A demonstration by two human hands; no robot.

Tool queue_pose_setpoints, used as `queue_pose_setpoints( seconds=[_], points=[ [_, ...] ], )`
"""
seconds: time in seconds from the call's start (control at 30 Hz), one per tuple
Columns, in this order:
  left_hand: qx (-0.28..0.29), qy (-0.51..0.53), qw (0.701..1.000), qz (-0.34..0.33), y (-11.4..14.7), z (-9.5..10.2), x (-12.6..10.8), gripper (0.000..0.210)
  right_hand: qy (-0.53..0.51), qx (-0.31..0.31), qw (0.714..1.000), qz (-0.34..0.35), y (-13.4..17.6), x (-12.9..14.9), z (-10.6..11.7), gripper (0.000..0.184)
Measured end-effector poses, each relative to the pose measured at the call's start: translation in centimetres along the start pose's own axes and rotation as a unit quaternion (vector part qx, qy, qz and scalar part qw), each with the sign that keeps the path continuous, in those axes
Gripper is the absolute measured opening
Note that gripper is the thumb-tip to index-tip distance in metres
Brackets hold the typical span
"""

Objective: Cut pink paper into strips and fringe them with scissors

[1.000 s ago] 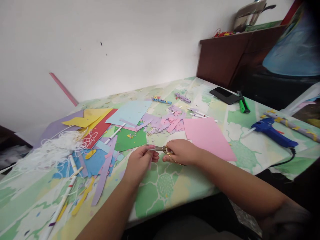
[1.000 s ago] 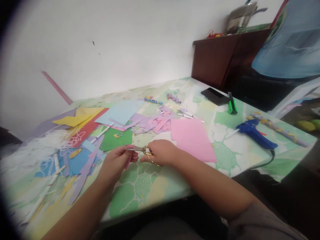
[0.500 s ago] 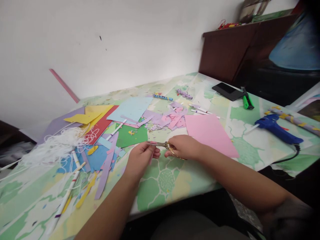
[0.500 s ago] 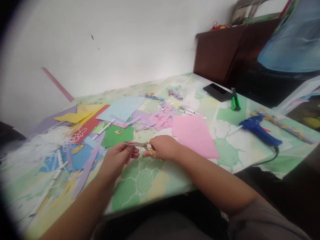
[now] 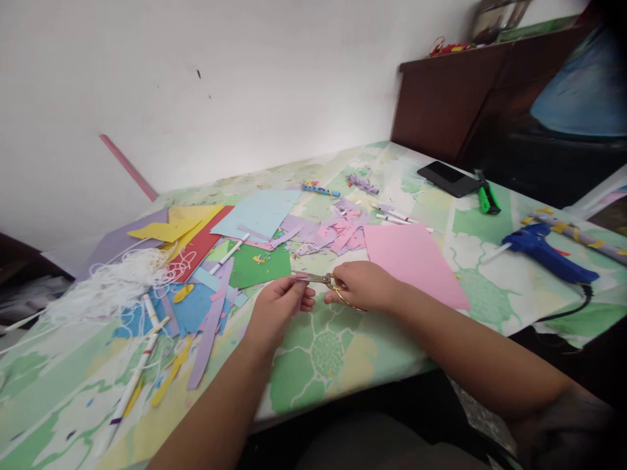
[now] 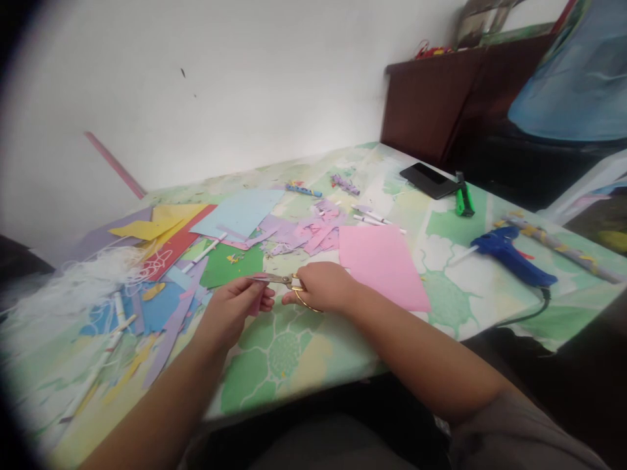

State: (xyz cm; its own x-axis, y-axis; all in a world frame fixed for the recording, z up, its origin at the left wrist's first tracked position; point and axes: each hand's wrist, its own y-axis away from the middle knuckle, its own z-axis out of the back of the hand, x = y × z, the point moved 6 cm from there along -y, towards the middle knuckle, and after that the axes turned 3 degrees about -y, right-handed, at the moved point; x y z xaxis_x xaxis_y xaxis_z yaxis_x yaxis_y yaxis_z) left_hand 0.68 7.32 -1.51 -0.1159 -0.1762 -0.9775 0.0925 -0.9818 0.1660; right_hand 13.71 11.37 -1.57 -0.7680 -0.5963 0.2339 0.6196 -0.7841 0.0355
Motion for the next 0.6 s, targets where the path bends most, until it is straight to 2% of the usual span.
queue_pose_setpoints(
  seconds=[0.2, 0.6],
  points=[
    [-0.032, 0.017, 0.999, 0.004, -0.16, 0.4, 0.37, 0.019, -0.022, 0.013, 0.999, 0.02, 0.24, 0.31, -0.07, 0.052],
    [-0.039, -0.044, 0.998, -0.012, -0.02, 0.34, 0.45, 0.02, -0.031, 0.028, 0.998, 0.037, 0.39, 0.51, -0.3, 0.051]
  ],
)
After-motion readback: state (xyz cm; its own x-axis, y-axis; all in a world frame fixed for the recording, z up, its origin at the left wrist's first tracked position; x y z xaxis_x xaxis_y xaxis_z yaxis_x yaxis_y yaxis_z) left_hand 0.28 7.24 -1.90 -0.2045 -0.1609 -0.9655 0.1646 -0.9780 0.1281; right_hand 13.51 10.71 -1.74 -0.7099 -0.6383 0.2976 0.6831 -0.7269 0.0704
